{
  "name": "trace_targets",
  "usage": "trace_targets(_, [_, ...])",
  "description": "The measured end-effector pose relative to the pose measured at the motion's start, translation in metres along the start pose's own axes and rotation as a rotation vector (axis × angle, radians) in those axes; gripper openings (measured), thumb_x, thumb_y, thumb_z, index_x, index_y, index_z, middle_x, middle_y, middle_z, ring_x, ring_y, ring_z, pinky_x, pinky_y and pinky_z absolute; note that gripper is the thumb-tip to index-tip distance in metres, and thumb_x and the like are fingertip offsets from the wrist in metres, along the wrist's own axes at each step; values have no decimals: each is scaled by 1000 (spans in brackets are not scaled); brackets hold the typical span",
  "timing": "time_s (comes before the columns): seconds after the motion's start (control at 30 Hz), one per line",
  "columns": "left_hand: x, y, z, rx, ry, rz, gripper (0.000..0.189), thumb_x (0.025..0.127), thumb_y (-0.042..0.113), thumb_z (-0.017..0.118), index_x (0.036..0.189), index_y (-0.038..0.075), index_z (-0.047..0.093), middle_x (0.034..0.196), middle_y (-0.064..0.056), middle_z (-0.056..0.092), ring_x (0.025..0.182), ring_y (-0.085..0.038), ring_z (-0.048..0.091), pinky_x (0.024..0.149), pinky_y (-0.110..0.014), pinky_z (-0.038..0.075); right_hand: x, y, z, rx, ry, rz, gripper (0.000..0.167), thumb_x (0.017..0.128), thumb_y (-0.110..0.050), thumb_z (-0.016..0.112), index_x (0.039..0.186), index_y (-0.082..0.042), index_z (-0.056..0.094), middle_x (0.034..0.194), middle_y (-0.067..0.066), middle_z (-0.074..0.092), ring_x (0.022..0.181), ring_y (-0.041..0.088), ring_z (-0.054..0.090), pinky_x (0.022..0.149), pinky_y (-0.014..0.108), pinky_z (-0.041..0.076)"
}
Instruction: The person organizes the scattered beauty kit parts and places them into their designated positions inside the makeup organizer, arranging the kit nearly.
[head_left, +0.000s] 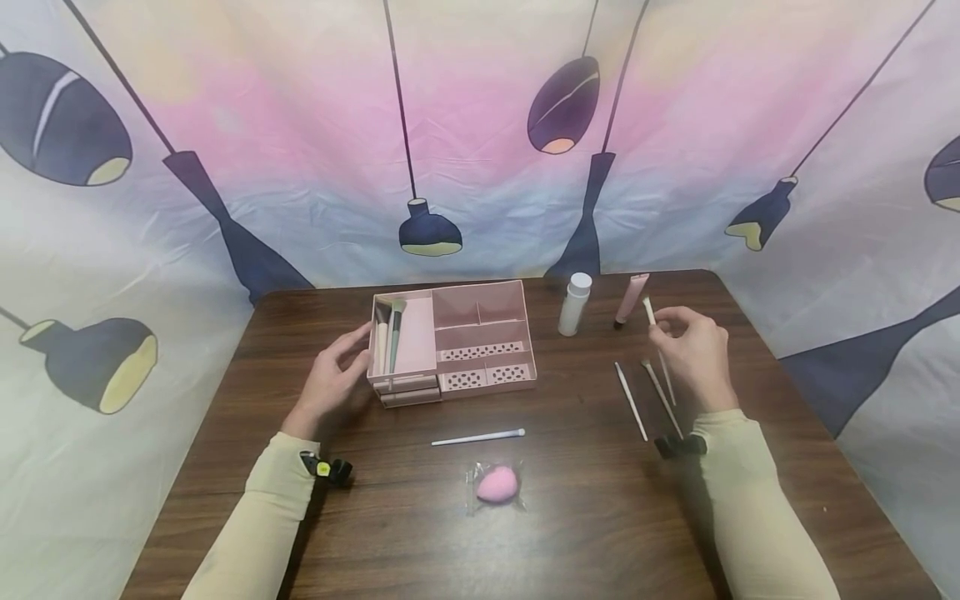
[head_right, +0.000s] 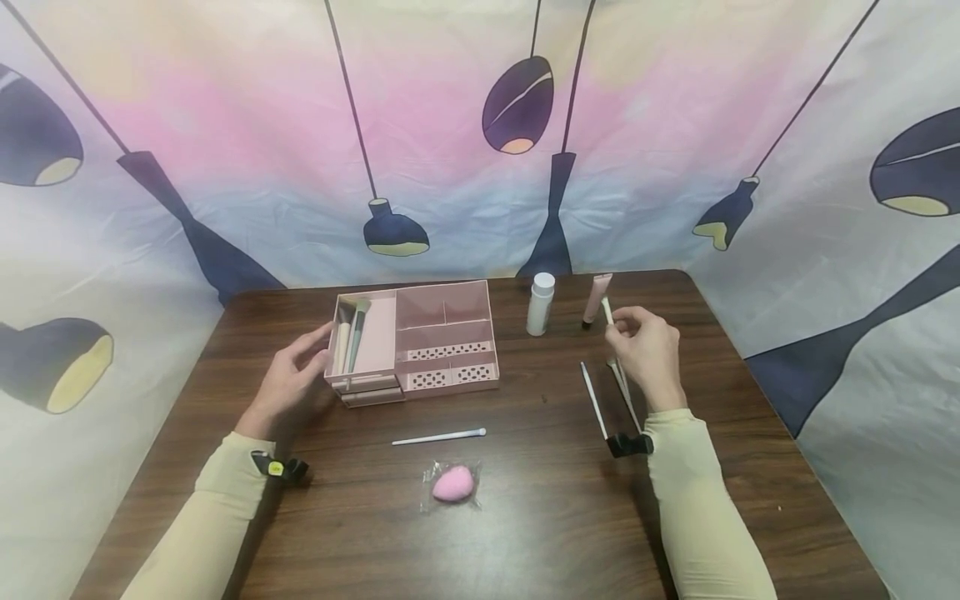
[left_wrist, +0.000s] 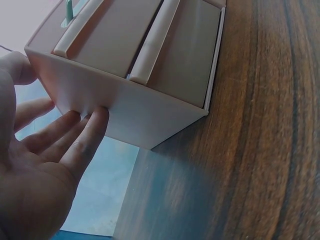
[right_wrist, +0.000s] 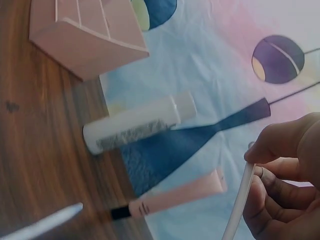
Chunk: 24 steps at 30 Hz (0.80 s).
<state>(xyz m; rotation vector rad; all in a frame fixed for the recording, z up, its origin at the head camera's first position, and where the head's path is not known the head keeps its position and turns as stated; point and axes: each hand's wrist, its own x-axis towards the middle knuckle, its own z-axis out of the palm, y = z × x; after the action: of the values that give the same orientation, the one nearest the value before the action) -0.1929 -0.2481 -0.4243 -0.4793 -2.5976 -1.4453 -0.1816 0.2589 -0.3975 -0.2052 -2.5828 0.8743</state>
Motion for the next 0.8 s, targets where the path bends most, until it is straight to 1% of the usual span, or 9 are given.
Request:
trace_targets(0.07, [0, -1, 0, -5, 0, 2, 49, 98, 5, 54, 145, -4, 42, 144, -27, 45, 126, -44, 49, 108, -56, 38, 1, -6, 3, 12, 5, -11, 22, 86, -22, 62, 101, -11, 73, 83, 10, 71, 62, 23, 52, 58, 31, 38])
trace_targets(0.17, [0, -2, 1, -9, 1, 7, 49, 98, 5, 54, 145, -4, 42, 144, -28, 44, 126, -45, 49, 108, -57, 38, 3, -14, 7, 33, 9, -23, 21, 86, -23, 63, 101, -12, 74, 85, 8, 72, 61, 20, 55, 57, 31, 39])
trace_targets(0.3, [0, -3, 1, -10, 2, 9, 49, 98, 5, 54, 145, -4, 42, 144, -28, 44, 126, -45, 49, 107, -58, 38, 5, -24, 14, 65, 20, -60, 19, 85, -22, 65, 98, -13, 75, 83, 6, 73, 62, 14, 59, 57, 27, 41])
trace_targets(0.4, [0, -2, 1, -6, 4, 6, 49, 98, 4, 54, 144, -4, 42, 145, -27, 44, 126, -44, 49, 107, -56, 39, 7, -32, 18, 84, 27, -81, 18, 83, -20, 67, 97, -13, 75, 82, 5, 73, 64, 13, 61, 58, 27, 42])
trace_targets(0.5, [0, -1, 1, -4, 3, -8, 48, 98, 4, 53, 144, -3, 42, 145, -26, 44, 127, -43, 49, 107, -53, 40, 8, -39, 21, 93, 22, -95, 19, 83, -20, 68, 99, -12, 75, 84, 5, 73, 67, 17, 63, 63, 29, 43])
trace_targets(0.6, [0, 0, 1, -6, 4, -26, 49, 98, 4, 53, 145, -2, 43, 145, -25, 45, 128, -42, 49, 108, -50, 39, 10, -45, 25, 103, 19, -111, 19, 82, -19, 68, 99, -12, 75, 84, 5, 74, 67, 18, 65, 65, 30, 44])
trace_targets(0.7, [0, 1, 1, -12, 4, -29, 49, 98, 5, 54, 145, -2, 42, 146, -25, 44, 128, -43, 48, 109, -52, 39, 12, -51, 28, 126, 15, -125, 18, 82, -19, 68, 97, -11, 75, 83, 5, 73, 67, 16, 65, 66, 29, 45])
trace_targets(0.8, [0, 0, 1, -18, 8, -14, 49, 98, 5, 54, 145, -2, 43, 145, -26, 44, 128, -45, 48, 108, -54, 39, 14, -57, 32, 156, 5, -129, 18, 82, -19, 68, 96, -11, 75, 82, 5, 73, 68, 14, 65, 65, 28, 46])
